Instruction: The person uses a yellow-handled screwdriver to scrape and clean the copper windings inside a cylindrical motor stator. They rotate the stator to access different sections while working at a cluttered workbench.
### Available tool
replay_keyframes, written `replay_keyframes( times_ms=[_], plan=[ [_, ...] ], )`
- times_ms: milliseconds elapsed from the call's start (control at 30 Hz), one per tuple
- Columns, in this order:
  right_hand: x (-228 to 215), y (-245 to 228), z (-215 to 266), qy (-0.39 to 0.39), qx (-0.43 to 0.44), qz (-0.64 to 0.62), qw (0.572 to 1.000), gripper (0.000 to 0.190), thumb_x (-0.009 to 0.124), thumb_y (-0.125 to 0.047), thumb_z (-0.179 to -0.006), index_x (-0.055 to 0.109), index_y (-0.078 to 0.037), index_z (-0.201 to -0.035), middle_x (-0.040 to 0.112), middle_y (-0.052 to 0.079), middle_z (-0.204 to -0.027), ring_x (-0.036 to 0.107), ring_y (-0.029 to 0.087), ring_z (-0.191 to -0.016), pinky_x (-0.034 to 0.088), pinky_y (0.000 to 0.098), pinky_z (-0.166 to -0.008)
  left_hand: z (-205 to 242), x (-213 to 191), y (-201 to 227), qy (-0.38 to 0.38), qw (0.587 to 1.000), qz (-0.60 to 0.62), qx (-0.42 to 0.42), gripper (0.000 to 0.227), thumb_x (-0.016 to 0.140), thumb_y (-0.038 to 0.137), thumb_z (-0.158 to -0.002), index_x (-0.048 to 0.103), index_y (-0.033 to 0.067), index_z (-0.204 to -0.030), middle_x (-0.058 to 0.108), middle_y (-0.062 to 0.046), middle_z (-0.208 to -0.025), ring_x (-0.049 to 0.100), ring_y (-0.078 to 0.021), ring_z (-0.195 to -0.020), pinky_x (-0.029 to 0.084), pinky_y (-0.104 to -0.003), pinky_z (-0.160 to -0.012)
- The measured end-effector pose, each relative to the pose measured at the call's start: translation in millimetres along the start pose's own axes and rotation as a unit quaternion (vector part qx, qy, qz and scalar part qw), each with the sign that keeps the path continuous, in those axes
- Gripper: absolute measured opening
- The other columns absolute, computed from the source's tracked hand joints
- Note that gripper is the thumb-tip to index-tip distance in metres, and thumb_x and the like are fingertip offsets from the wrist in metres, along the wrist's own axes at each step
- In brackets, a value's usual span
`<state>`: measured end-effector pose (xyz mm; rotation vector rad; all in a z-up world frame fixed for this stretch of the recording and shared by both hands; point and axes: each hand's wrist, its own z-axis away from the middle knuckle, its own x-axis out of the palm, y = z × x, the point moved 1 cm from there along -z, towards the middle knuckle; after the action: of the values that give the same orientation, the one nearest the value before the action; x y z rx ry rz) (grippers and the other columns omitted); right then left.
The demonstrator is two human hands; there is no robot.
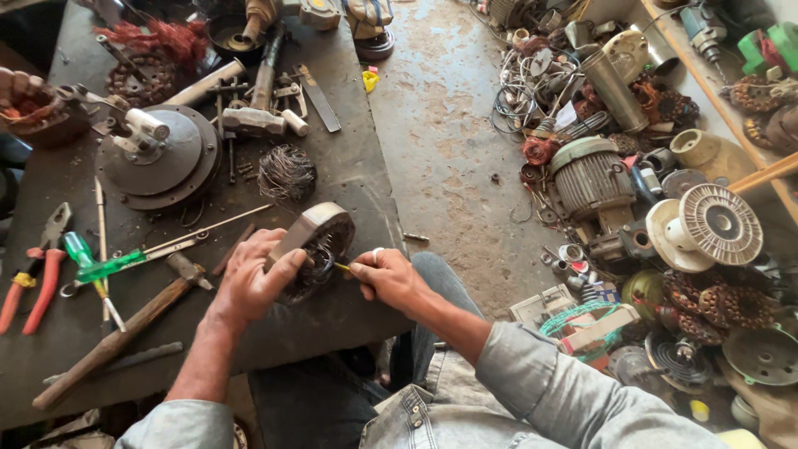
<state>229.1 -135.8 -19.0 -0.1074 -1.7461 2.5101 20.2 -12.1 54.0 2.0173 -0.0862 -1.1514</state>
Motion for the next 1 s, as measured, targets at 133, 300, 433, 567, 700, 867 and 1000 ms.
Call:
replay_keyframes(
  times_ms=[133, 300, 433, 567, 700, 867, 1000],
  plan=[
    [26, -41, 20, 0.070, -0.042, 0.063, 0.995, 0.026, 0.060, -0.021, -0.097, 0.076, -0.001, -0.094, 0.060, 0.000, -0.059, 0.054, 0.007, -0.054, 0.044, 0.0277, -0.051, 7, -2, 20, 0.031, 0.997, -0.073, 0.020, 0.037, 0.063, 0.038, -0.086, 0.076, 0.0064, -0.099, 0.063, -0.014, -0.109, 0.058, -0.0298, -0.106, 0.041, -0.043, -0.090],
    [30, -53, 43, 0.115, -0.124, 0.084, 0.982, 0.022, 0.064, -0.018, -0.094, 0.076, 0.000, -0.100, 0.068, 0.009, -0.065, 0.062, 0.014, -0.061, 0.050, 0.0332, -0.057, 9, 0, 27, 0.048, 0.996, -0.052, 0.054, 0.033, 0.065, 0.036, -0.085, 0.073, 0.0054, -0.095, 0.063, -0.011, -0.108, 0.059, -0.0288, -0.106, 0.041, -0.042, -0.091],
    [34, -52, 42, 0.163, -0.266, 0.142, 0.939, 0.020, 0.067, -0.014, -0.094, 0.074, 0.001, -0.106, 0.075, 0.019, -0.087, 0.077, 0.027, -0.081, 0.059, 0.0370, -0.072, -6, -2, 22, 0.001, 0.999, -0.041, 0.034, 0.031, 0.065, 0.036, -0.084, 0.074, 0.0059, -0.089, 0.067, -0.009, -0.102, 0.060, -0.0294, -0.101, 0.043, -0.042, -0.087],
    [43, -56, 44, 0.187, -0.255, 0.190, 0.930, 0.018, 0.067, -0.014, -0.093, 0.075, -0.001, -0.104, 0.074, 0.022, -0.087, 0.076, 0.035, -0.083, 0.059, 0.0407, -0.073, -15, -5, 25, 0.011, 0.997, -0.032, 0.068, 0.032, 0.064, 0.033, -0.085, 0.075, 0.0043, -0.094, 0.065, -0.013, -0.101, 0.060, -0.0339, -0.098, 0.044, -0.044, -0.085],
    [50, -57, 43, 0.179, -0.258, 0.193, 0.930, 0.018, 0.064, -0.014, -0.095, 0.073, -0.002, -0.106, 0.074, 0.022, -0.089, 0.074, 0.037, -0.084, 0.059, 0.0423, -0.074, -14, -1, 25, 0.016, 1.000, 0.011, 0.011, 0.037, 0.062, 0.035, -0.085, 0.071, 0.0019, -0.098, 0.064, -0.015, -0.100, 0.062, -0.0335, -0.091, 0.047, -0.044, -0.080],
    [33, -56, 38, 0.134, -0.232, 0.272, 0.924, 0.023, 0.066, -0.019, -0.095, 0.072, -0.005, -0.111, 0.075, 0.019, -0.091, 0.074, 0.036, -0.083, 0.058, 0.0426, -0.076, -15, -2, 18, 0.009, 0.997, 0.049, -0.059, 0.037, 0.061, 0.037, -0.090, 0.069, 0.0009, -0.095, 0.065, -0.016, -0.104, 0.066, -0.0334, -0.093, 0.050, -0.043, -0.082],
    [-11, -53, 45, 0.156, -0.174, 0.317, 0.919, 0.023, 0.070, -0.024, -0.089, 0.077, -0.010, -0.106, 0.077, 0.014, -0.092, 0.075, 0.032, -0.084, 0.057, 0.0411, -0.077, -16, -3, 9, -0.014, 0.998, 0.064, -0.013, 0.039, 0.056, 0.036, -0.096, 0.067, -0.0011, -0.104, 0.064, -0.020, -0.114, 0.062, -0.0373, -0.104, 0.048, -0.044, -0.090]
  ],
)
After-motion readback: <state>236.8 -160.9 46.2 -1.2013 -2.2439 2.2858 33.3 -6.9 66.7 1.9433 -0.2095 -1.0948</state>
